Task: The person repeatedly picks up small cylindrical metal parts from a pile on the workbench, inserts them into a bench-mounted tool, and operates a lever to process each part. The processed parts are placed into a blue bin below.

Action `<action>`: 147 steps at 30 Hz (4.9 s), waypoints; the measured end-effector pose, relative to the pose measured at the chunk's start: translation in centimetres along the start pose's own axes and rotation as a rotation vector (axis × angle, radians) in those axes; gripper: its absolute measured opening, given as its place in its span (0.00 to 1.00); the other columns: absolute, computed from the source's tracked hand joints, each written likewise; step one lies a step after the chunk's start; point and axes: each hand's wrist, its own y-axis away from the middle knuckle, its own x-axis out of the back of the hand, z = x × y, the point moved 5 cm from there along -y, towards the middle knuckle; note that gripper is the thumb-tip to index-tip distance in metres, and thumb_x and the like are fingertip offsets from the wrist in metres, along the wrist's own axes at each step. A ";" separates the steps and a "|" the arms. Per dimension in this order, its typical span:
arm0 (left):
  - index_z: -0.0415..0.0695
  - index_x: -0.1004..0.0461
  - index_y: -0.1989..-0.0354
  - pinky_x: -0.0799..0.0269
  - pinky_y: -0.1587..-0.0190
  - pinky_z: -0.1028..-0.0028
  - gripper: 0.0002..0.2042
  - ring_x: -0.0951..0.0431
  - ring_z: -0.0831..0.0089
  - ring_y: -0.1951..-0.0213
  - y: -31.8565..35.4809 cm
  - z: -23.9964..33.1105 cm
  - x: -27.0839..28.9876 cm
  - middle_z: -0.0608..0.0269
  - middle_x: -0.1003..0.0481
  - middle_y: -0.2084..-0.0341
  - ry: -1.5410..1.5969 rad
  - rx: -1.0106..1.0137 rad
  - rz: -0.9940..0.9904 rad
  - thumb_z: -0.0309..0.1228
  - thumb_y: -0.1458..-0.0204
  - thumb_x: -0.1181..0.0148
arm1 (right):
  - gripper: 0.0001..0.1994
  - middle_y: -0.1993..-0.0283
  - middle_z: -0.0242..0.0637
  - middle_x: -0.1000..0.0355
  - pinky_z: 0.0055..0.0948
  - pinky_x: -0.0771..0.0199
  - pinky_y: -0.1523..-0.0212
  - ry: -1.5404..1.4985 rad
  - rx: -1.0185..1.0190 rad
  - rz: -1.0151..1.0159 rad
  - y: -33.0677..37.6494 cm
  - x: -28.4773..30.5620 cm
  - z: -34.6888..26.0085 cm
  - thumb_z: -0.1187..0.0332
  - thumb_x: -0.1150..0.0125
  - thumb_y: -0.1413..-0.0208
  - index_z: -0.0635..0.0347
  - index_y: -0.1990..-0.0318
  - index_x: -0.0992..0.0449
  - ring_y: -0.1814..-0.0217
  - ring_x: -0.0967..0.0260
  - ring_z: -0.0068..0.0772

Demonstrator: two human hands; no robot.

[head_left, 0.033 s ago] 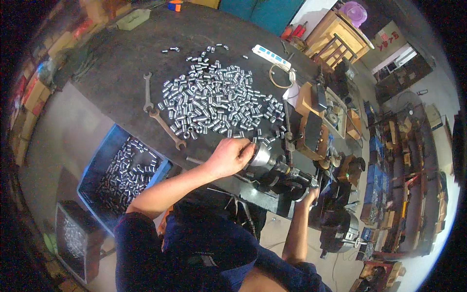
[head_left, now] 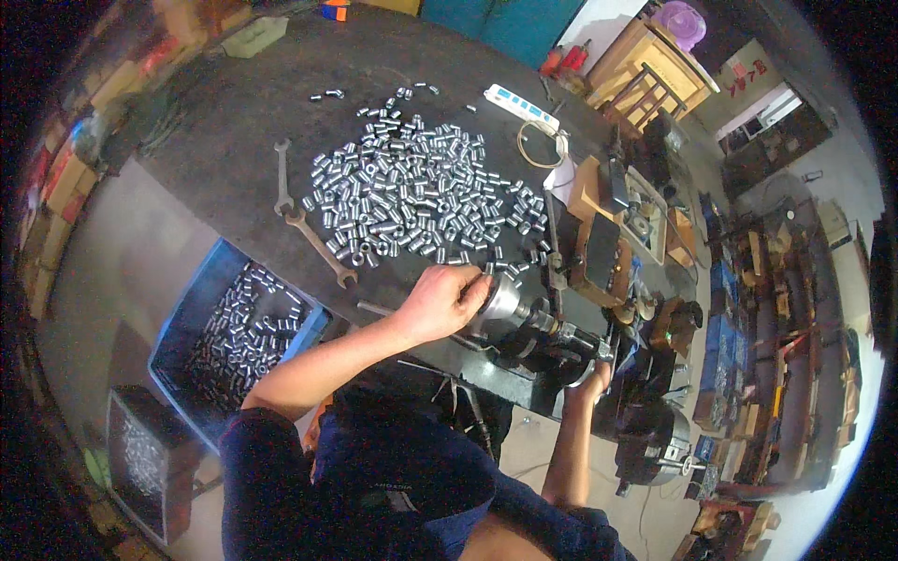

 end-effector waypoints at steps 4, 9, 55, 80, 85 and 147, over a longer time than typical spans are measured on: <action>0.35 0.33 0.76 0.42 0.82 0.69 0.10 0.39 0.69 0.87 0.1 -0.5 -0.3 0.50 0.37 0.89 0.024 0.047 0.007 0.30 0.50 0.53 | 0.10 0.83 0.23 0.49 0.16 0.54 0.89 -0.043 -0.048 -0.242 4.8 2.1 -3.8 0.62 0.57 0.50 0.58 0.74 0.36 0.85 0.54 0.15; 0.35 0.32 0.77 0.43 0.82 0.70 0.11 0.41 0.76 0.87 0.2 -0.9 -0.7 0.50 0.38 0.90 0.108 0.059 0.022 0.31 0.50 0.54 | 0.11 0.86 0.23 0.48 0.14 0.57 0.91 -0.068 -0.119 -0.254 3.4 3.0 -2.8 0.61 0.55 0.51 0.60 0.74 0.35 0.89 0.57 0.14; 0.42 0.29 0.72 0.33 0.68 0.61 0.08 0.28 0.54 0.70 11.5 -9.1 12.6 0.49 0.28 0.75 -0.613 0.440 0.057 0.32 0.57 0.49 | 0.07 0.80 0.23 0.43 0.14 0.50 0.84 -0.057 0.038 -0.212 1.3 3.6 -0.3 0.65 0.52 0.51 0.59 0.72 0.33 0.82 0.49 0.14; 0.40 0.36 0.58 0.32 0.71 0.66 0.21 0.27 0.60 0.72 0.3 -7.5 -3.7 0.53 0.34 0.67 -0.897 -0.195 -0.377 0.24 0.68 0.49 | 0.09 0.77 0.25 0.38 0.14 0.47 0.83 -0.090 -0.046 -0.222 1.4 2.9 0.2 0.67 0.60 0.49 0.58 0.67 0.33 0.81 0.45 0.15; 0.40 0.33 0.69 0.33 0.74 0.66 0.08 0.26 0.58 0.75 1.4 -6.9 -1.0 0.49 0.29 0.73 -0.478 0.161 -0.147 0.23 0.61 0.50 | 0.11 0.80 0.25 0.38 0.14 0.47 0.82 -0.163 -0.040 -0.271 1.5 3.4 0.2 0.67 0.62 0.49 0.62 0.65 0.32 0.84 0.50 0.14; 0.36 0.33 0.80 0.42 0.81 0.68 0.13 0.34 0.61 0.86 -0.3 0.3 0.3 0.49 0.37 0.89 0.102 0.162 -0.087 0.33 0.50 0.50 | 0.09 0.81 0.26 0.37 0.21 0.43 0.83 0.601 0.227 -0.204 -7.9 -0.1 -2.2 0.67 0.54 0.52 0.61 0.75 0.28 0.84 0.44 0.19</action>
